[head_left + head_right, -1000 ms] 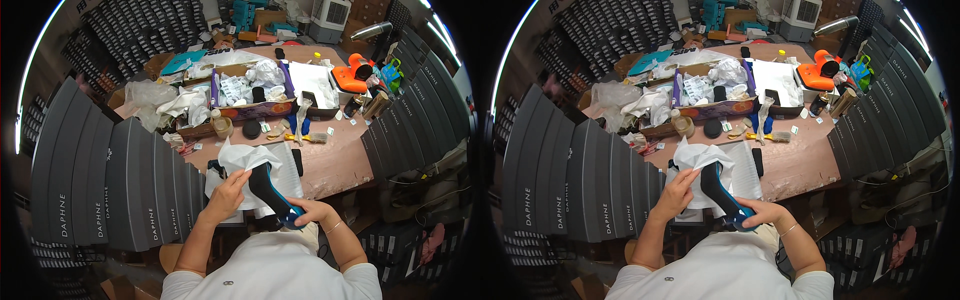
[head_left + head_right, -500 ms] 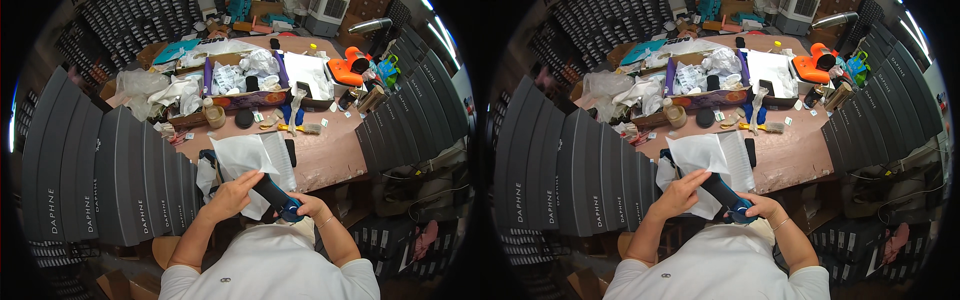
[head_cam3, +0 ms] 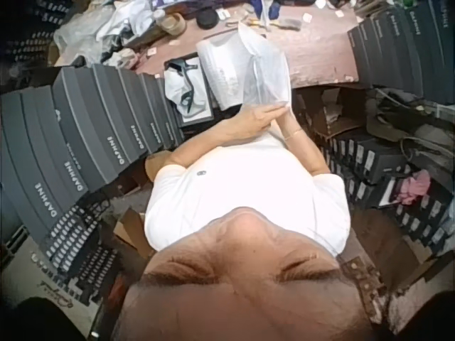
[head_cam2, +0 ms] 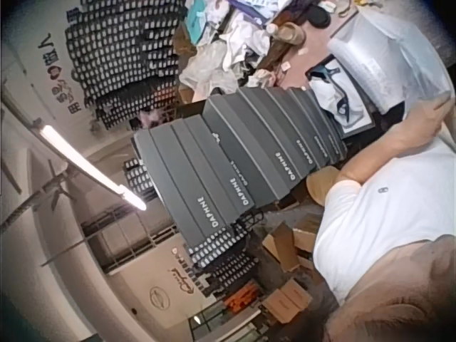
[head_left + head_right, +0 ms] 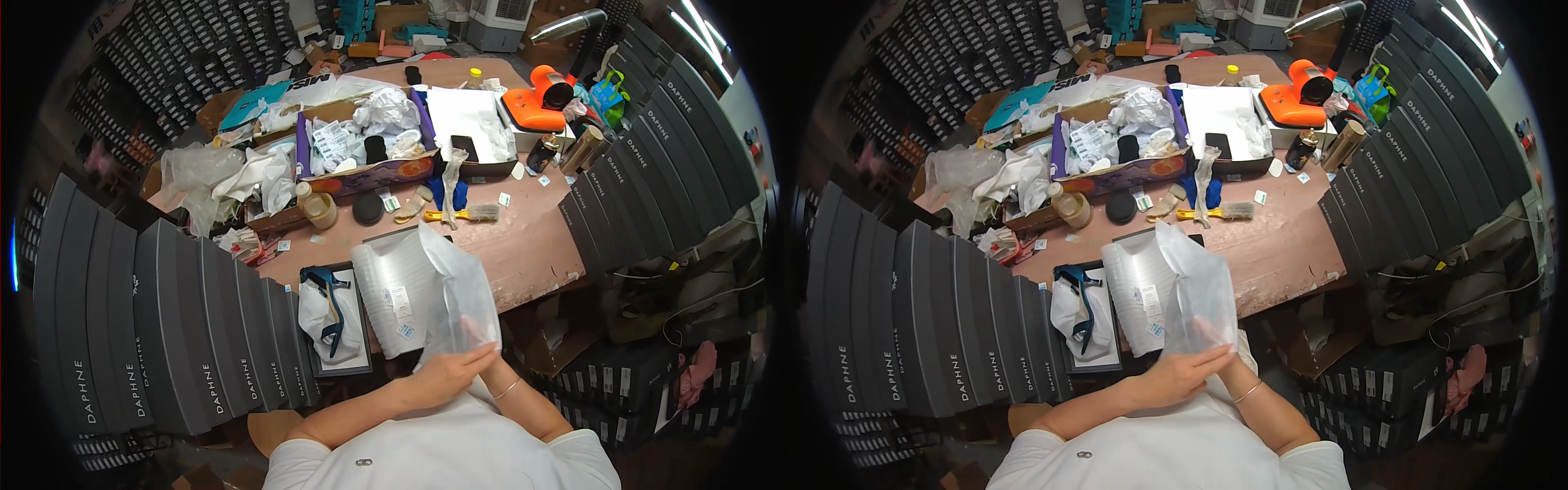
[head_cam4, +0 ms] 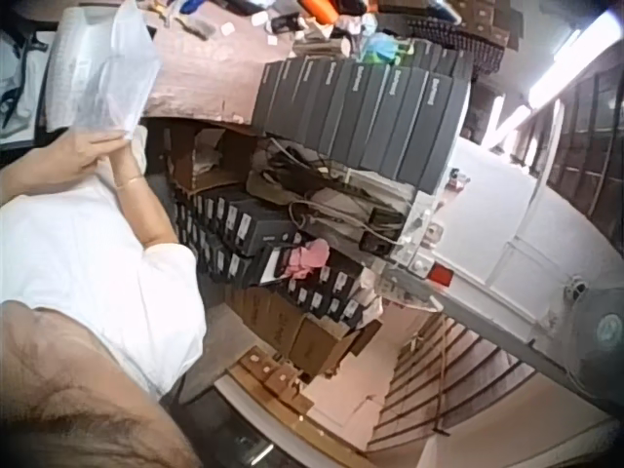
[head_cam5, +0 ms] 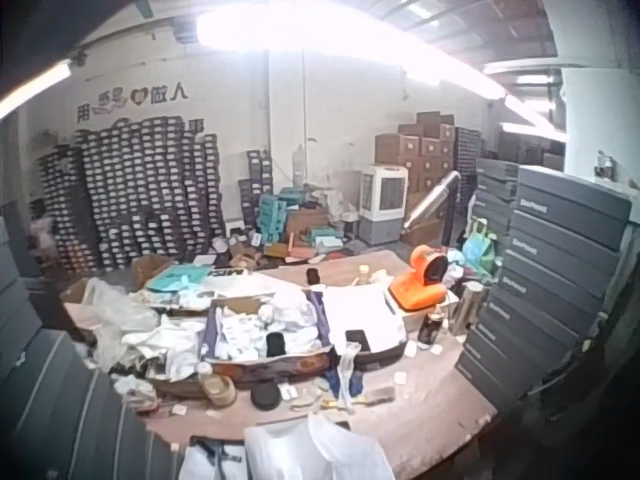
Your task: Inspecting and packaging pairs of high-heeled shoes into boxes.
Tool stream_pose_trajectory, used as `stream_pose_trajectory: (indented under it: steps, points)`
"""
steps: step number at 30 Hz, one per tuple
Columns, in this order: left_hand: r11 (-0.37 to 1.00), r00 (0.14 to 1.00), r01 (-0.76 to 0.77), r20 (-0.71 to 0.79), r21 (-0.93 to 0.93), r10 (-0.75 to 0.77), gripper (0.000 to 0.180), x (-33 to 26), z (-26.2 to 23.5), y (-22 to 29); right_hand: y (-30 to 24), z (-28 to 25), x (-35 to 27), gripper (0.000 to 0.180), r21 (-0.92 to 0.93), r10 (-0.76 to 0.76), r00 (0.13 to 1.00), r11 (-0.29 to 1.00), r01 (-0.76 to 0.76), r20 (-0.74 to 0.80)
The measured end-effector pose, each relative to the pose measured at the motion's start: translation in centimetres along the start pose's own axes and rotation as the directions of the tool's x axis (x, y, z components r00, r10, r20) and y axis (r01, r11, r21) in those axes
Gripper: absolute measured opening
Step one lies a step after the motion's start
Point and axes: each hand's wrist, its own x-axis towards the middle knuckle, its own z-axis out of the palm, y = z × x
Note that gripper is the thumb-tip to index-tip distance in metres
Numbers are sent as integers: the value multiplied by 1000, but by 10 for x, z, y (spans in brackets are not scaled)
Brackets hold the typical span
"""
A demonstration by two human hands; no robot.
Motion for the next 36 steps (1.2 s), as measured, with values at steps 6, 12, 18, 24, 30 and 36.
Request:
stream_pose_trajectory:
  steps: [6,12,18,24,30,36]
  points:
    - [961,989,107,-72,-254,-129,62,19,5,-27,-16,-80,72,45,-227,-98,968,973,45,-229]
    - [466,250,862,-630,-201,-735,66,-118,1,-205,-64,-133,96,47,-965,-128,990,-262,24,60]
    - [373,135,840,-514,-394,-847,45,-138,-19,-217,-89,-4,55,65,-952,190,933,91,293,306]
    - [918,894,397,-235,21,-381,49,-123,-52,-91,-68,40,64,96,-487,466,751,845,-221,468]
    - [921,918,262,-368,287,-146,49,-121,-47,-81,-54,39,30,63,-696,650,533,702,-150,541]
    - [245,152,963,-524,-112,-838,57,-125,-97,-206,-55,1,4,55,-276,303,850,941,-196,431]
